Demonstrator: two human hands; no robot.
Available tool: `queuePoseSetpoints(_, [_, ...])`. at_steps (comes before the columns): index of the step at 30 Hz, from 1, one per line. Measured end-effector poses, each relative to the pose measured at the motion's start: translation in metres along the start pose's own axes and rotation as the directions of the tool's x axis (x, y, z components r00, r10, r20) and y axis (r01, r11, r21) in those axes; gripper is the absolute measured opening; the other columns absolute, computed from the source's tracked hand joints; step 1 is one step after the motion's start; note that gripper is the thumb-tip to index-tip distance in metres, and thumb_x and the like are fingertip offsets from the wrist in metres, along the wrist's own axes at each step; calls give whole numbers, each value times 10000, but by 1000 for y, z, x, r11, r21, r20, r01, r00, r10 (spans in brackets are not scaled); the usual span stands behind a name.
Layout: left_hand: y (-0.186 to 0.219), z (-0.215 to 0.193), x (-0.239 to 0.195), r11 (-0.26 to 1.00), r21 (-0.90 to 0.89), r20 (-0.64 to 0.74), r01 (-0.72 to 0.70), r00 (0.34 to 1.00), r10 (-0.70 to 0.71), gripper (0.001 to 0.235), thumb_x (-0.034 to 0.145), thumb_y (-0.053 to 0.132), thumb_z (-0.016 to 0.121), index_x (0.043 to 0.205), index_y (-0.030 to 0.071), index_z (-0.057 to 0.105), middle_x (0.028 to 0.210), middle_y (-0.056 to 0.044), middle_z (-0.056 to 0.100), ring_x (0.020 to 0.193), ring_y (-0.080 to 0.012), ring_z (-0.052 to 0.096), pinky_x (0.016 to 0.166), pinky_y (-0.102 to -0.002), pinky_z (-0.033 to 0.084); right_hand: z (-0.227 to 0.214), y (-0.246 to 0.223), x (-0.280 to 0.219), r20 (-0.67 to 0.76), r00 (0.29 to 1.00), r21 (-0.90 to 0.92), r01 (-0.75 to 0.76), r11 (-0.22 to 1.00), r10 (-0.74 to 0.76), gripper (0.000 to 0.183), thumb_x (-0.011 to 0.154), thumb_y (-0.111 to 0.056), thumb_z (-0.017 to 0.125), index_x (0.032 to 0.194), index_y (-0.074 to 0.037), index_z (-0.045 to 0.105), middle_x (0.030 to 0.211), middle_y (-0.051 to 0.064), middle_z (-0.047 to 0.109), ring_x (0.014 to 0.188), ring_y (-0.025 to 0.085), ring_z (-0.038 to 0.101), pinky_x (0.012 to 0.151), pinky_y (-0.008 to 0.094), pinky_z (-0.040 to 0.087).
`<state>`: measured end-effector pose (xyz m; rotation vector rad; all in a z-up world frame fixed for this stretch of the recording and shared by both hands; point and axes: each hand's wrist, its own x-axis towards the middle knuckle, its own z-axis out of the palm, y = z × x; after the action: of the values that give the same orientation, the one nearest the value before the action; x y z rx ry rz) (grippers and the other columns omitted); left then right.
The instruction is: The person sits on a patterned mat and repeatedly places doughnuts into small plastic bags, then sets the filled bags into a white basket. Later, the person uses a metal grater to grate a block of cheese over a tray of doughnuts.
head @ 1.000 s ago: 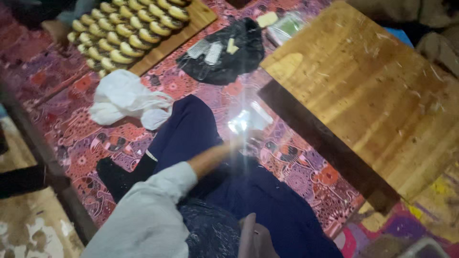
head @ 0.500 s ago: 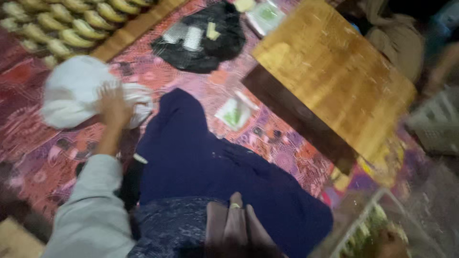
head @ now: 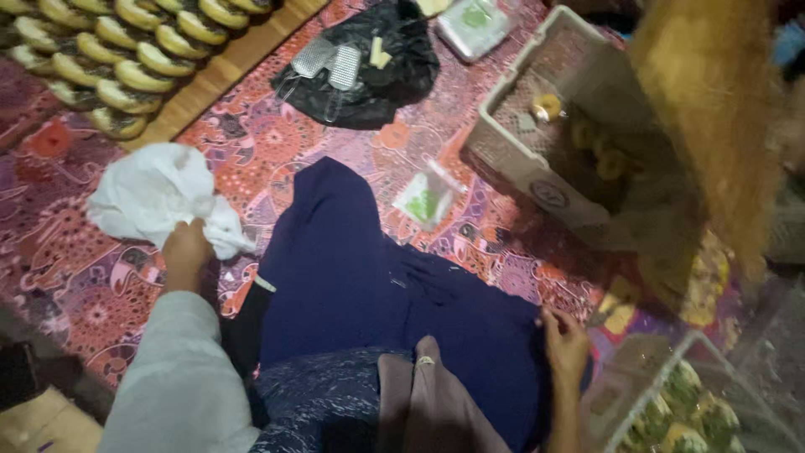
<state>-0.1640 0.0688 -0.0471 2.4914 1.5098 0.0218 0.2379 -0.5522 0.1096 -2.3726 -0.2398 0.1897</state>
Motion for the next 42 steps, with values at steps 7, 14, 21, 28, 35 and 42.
queuePoseSetpoints(7, [-33, -1, -45, 998, -64, 138, -28, 990, 37, 603, 739, 295, 752, 1278, 47, 651, 1127, -287, 649, 1043, -491, 661, 881, -556, 552, 193, -54, 125, 335, 942, -98, 58, 994, -22, 572, 892, -475, 684, 1289, -63, 697, 1153, 175, 744, 996, 298, 724, 880, 402, 556])
queuePoseSetpoints(14, [12, -66, 5, 941, -240, 255, -238, 920, 298, 590, 822, 329, 721, 1306, 7, 617, 1187, -297, 665, 1065, -460, 657, 887, -516, 532, 298, -175, 202, -23, 826, -50, 562, 825, -564, 403, 912, -325, 670, 1141, 0, 730, 977, 225, 723, 887, 366, 683, 797, 439, 533])
queuePoseSetpoints(21, [300, -78, 126, 475, -858, 0, -196, 924, 382, 495, 848, 157, 715, 1308, 7, 616, 1191, -209, 713, 960, -307, 724, 809, -396, 577, 305, -290, 448, -153, 718, 57, 692, 720, -679, 249, 957, -107, 619, 1167, -15, 716, 1024, 202, 747, 934, 318, 743, 838, 397, 568])
queuePoseSetpoints(28, [437, 8, 162, 449, -837, -25, -312, 842, 539, 410, 917, 239, 670, 1266, 23, 650, 1166, -256, 696, 1110, -423, 650, 942, -499, 493, 296, -296, 661, -146, 709, -438, 579, 688, -689, 290, 938, -40, 598, 1203, -38, 718, 1104, 270, 710, 1045, 442, 660, 903, 516, 501])
queuePoseSetpoints(35, [446, 113, 189, 515, -807, -17, -290, 882, 471, 409, 923, 255, 660, 1254, 15, 648, 1082, -230, 704, 1003, -398, 683, 897, -484, 512, 330, -295, 743, 194, 800, -517, 575, 634, -567, 157, 972, -205, 735, 1071, -106, 806, 934, 254, 721, 852, 426, 696, 758, 515, 530])
queuePoseSetpoints(42, [440, 124, 198, 422, -882, -7, -207, 903, 430, 358, 921, 258, 635, 1214, 53, 652, 1048, -206, 715, 914, -379, 709, 788, -443, 579, 344, -268, 759, 312, 911, -442, 392, 807, -271, 300, 778, -243, 792, 1056, -128, 790, 865, 153, 755, 747, 293, 740, 704, 423, 572])
